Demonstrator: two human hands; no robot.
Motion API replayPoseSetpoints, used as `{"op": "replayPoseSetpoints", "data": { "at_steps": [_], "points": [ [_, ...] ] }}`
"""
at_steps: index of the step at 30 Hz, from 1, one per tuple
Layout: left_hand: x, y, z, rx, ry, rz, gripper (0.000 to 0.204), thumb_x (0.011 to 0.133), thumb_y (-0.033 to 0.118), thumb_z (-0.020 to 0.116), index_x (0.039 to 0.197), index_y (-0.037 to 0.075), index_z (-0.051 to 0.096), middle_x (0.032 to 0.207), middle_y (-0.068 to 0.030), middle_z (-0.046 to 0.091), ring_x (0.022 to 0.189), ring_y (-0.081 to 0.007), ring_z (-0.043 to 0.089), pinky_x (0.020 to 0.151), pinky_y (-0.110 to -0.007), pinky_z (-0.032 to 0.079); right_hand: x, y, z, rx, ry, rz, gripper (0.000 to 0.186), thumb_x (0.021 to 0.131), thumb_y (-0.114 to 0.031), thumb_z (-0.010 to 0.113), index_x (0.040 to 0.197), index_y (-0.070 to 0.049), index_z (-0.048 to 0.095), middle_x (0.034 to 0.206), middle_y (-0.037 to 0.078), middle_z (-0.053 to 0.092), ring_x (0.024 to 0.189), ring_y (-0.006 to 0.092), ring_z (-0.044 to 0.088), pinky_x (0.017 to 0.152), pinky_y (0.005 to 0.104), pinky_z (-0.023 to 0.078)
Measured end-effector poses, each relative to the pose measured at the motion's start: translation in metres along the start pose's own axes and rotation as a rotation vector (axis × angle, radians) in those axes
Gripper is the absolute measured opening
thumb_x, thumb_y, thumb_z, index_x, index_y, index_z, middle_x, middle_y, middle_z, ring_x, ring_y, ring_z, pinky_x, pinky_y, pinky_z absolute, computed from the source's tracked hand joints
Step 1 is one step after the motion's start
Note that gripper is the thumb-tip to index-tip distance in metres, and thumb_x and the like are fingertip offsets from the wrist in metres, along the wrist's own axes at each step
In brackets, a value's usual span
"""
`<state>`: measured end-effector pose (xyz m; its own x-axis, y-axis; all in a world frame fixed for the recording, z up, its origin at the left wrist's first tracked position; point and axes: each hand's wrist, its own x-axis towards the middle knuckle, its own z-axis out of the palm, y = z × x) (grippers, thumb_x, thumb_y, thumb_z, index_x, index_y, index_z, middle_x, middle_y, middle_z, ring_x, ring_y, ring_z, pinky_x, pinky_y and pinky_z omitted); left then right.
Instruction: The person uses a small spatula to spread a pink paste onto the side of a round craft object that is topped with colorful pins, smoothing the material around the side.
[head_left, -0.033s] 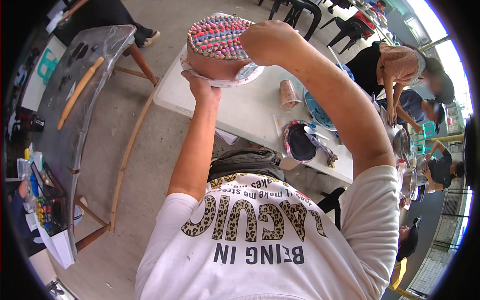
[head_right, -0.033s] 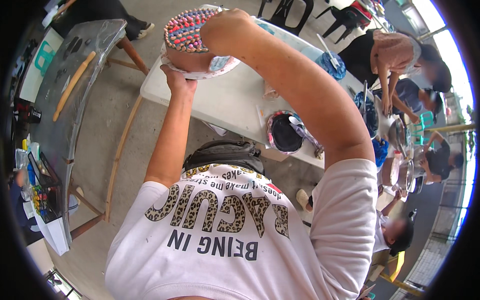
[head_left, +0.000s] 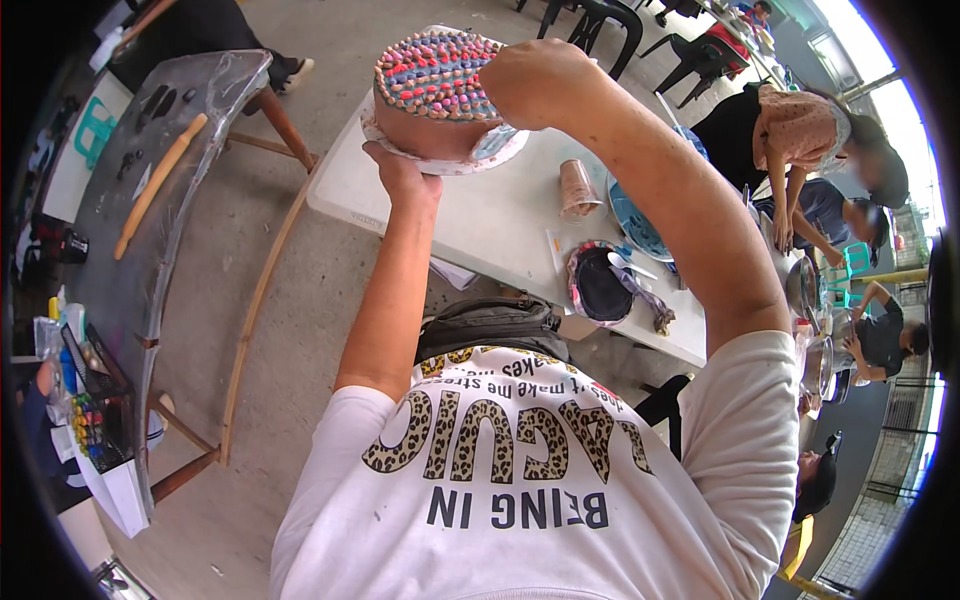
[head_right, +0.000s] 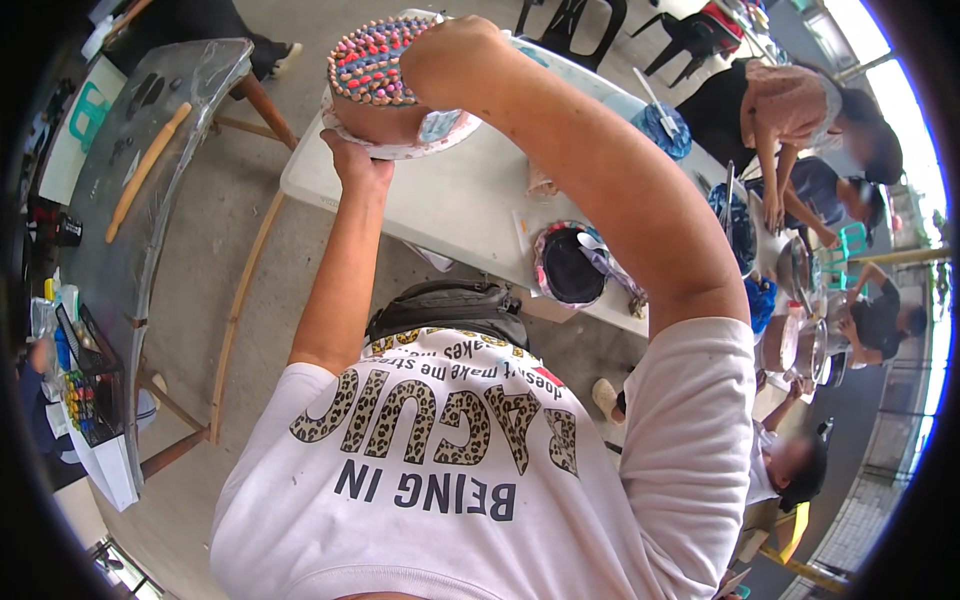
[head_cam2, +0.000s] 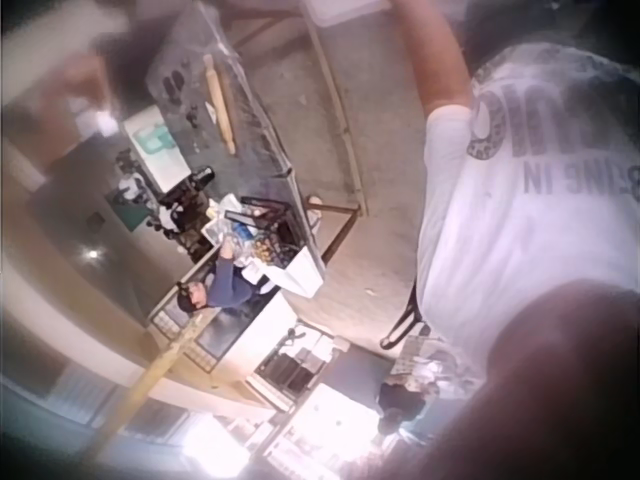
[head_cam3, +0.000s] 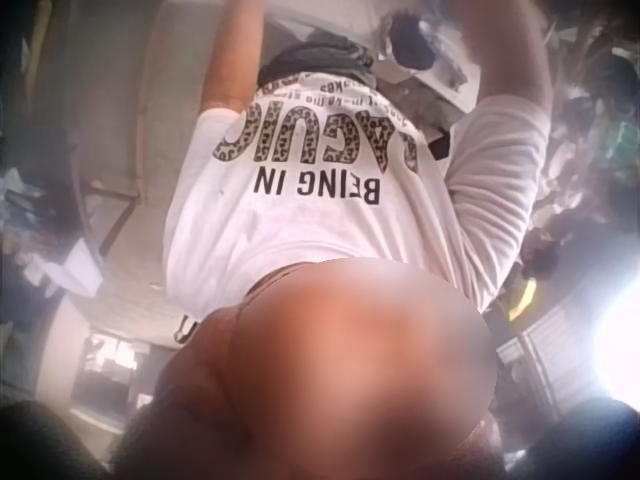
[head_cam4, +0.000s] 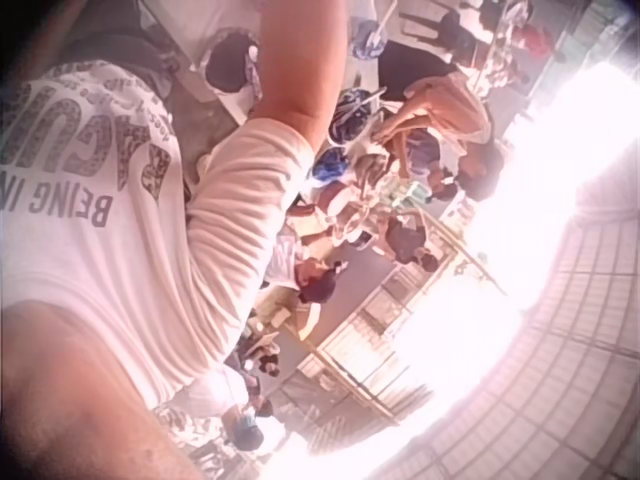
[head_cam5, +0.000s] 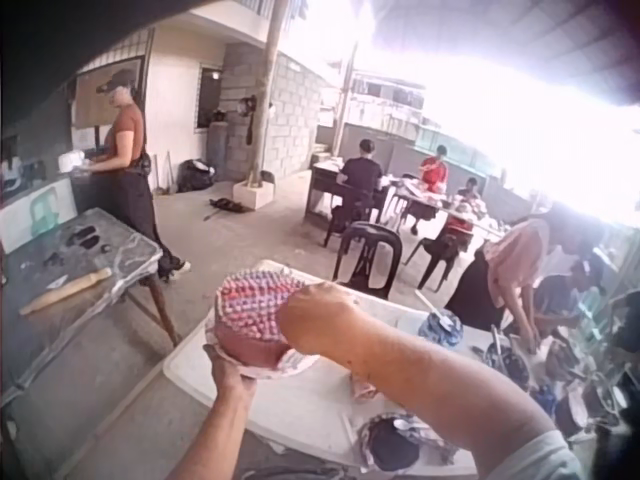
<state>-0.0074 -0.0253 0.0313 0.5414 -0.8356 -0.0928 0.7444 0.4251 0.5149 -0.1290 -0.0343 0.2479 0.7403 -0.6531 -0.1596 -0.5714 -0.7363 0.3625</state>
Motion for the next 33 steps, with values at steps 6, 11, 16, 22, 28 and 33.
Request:
{"op": "replayPoseSetpoints", "data": {
  "at_steps": [6,11,16,22,28,33],
  "points": [
    [0.002,0.003,-0.004,0.011,0.047,-0.028,0.067,0.100,0.055,0.009,0.149,0.013,0.023,0.153,-0.0121,0.026,0.140,-0.0319,0.029,0.115,-0.047,0.029,0.012,0.009,0.000,-0.077,0.007,0.047,0.020,0.072,-0.002,0.065,0.089,-0.008,0.074,0.093,0.013,0.071,0.087,0.0289,0.070,0.071,0.0380,0.056],
    [0.001,0.001,-0.002,0.014,0.036,-0.022,0.067,0.099,0.056,0.008,0.149,0.014,0.023,0.154,-0.0111,0.025,0.141,-0.0318,0.027,0.115,-0.048,0.029,0.011,0.024,-0.014,-0.122,-0.078,0.050,0.019,0.073,-0.004,0.065,0.088,-0.009,0.075,0.092,0.013,0.072,0.086,0.0269,0.069,0.069,0.0372,0.055],
    [0.002,0.002,-0.006,0.025,0.056,-0.026,0.068,0.099,0.057,0.007,0.150,0.015,0.024,0.154,-0.0101,0.025,0.141,-0.0318,0.027,0.115,-0.049,0.029,-0.006,0.036,-0.037,-0.052,-0.026,-0.035,0.019,0.077,-0.014,0.060,0.088,-0.007,0.074,0.091,0.015,0.071,0.089,0.0307,0.069,0.073,0.0395,0.054],
    [0.003,0.005,-0.011,0.030,0.076,-0.018,0.069,0.098,0.058,0.007,0.149,0.015,0.025,0.154,-0.0100,0.025,0.142,-0.0316,0.026,0.115,-0.049,0.027,-0.019,0.039,-0.049,-0.097,-0.060,-0.108,0.018,0.075,-0.013,0.059,0.082,-0.002,0.073,0.086,0.018,0.070,0.084,0.0320,0.068,0.070,0.0418,0.053],
    [0.004,0.005,-0.012,0.017,0.029,-0.004,0.070,0.098,0.059,0.007,0.150,0.016,0.024,0.155,-0.0099,0.024,0.142,-0.0313,0.025,0.115,-0.050,0.026,-0.014,0.025,-0.001,0.035,-0.116,0.088,0.028,0.068,0.000,0.061,0.086,-0.016,0.075,0.087,0.010,0.070,0.086,0.0293,0.067,0.066,0.0400,0.052],
    [0.003,0.006,-0.013,-0.012,-0.030,0.004,0.066,0.099,0.055,0.007,0.149,0.015,0.023,0.154,-0.0113,0.025,0.142,-0.0315,0.026,0.116,-0.048,0.027,-0.004,0.021,0.007,0.065,-0.089,0.073,0.029,0.064,0.002,0.061,0.086,-0.013,0.074,0.086,0.011,0.070,0.084,0.0305,0.067,0.065,0.0405,0.052]
  ]
}}
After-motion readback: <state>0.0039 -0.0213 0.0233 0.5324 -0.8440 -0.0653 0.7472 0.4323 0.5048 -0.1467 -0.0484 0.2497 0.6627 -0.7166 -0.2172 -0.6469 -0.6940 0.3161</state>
